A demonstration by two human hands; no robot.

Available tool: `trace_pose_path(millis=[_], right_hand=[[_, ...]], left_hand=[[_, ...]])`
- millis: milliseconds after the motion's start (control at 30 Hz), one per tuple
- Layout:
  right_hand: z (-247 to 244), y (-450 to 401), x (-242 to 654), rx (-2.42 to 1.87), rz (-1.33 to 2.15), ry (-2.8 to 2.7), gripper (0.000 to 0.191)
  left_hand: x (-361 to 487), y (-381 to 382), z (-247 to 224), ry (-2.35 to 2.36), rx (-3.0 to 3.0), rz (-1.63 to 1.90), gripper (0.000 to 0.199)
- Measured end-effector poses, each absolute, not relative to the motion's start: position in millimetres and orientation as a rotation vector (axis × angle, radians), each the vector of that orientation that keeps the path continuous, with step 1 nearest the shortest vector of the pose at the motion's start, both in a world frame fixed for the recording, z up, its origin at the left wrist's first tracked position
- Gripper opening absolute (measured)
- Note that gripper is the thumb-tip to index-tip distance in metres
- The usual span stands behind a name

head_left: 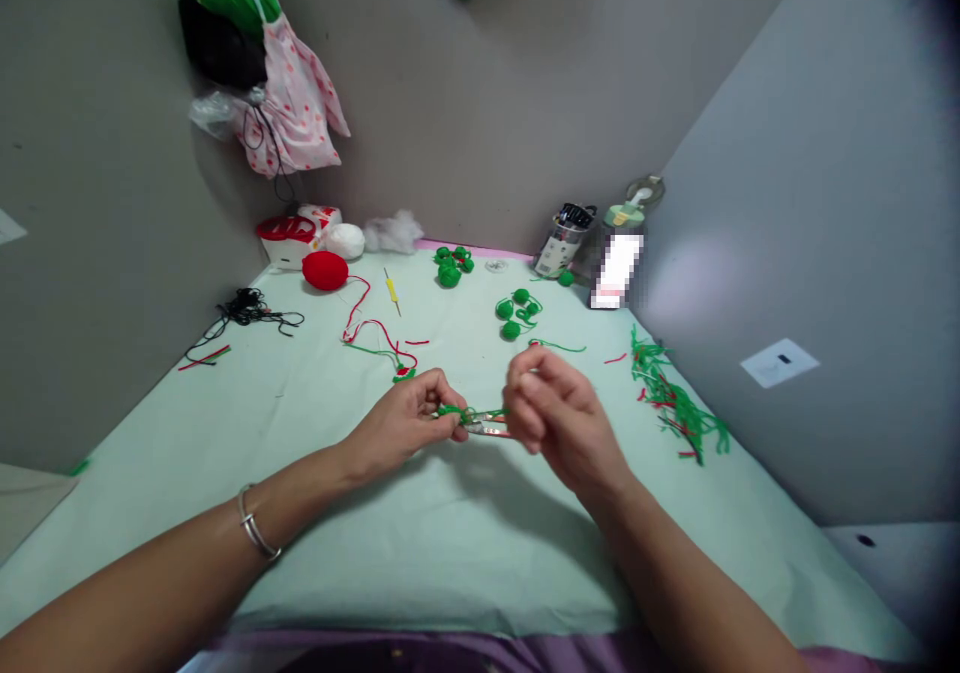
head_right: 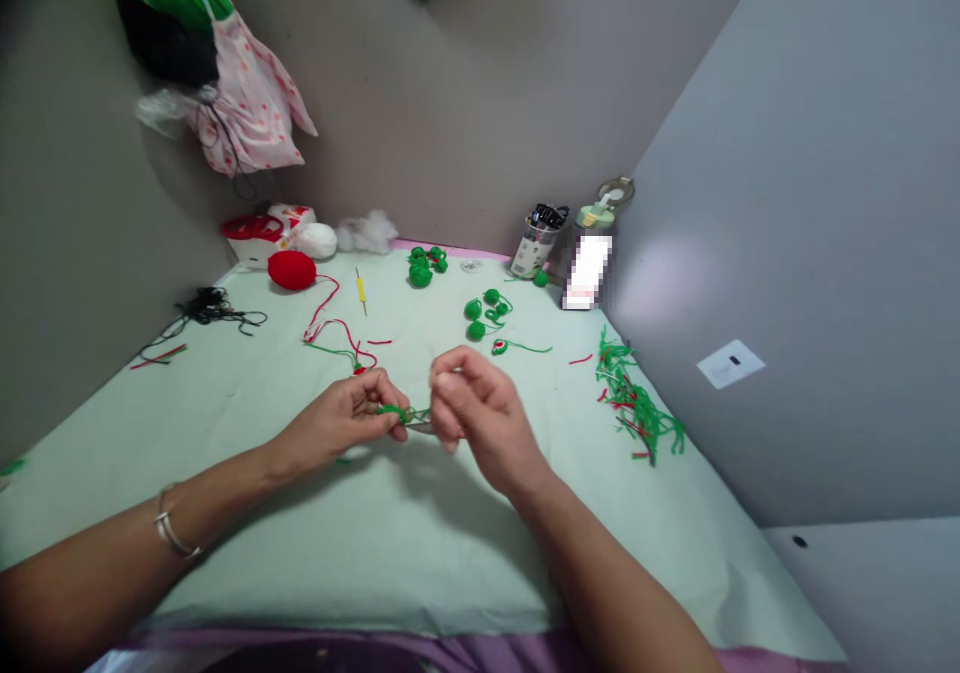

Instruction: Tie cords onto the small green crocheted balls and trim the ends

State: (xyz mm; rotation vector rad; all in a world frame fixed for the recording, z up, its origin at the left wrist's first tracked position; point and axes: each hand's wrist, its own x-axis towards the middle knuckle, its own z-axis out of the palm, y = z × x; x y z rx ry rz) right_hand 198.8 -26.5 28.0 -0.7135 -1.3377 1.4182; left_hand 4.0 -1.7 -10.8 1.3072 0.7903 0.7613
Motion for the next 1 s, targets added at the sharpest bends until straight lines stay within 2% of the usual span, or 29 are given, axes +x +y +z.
trace_pose_path(millis=[200,400,567,1000], right_hand=[[50.9,-22.0,220.5,-0.728,1.164,-1.167,0.011],[41.6,-16.9,224.3,-0.961,0.729,-1.756,0.007],[36.3,-17.2,220.7,-0.946,0.441,-2.108,0.015],[35.0,-17.5,224.4,-1.008,0.343,-2.219,0.020]], left_hand=[[-2.0,0.6,-8.3,0.720,1.301,0.794,0.012],[-2.9,1.8,-8.3,0.714,1.325,0.801,0.015],[-6.3,0.6,-5.2,0.679,1.367,0.786,0.017],[-6.3,-1.5,0.7,0.653,1.382,0.782,0.016]])
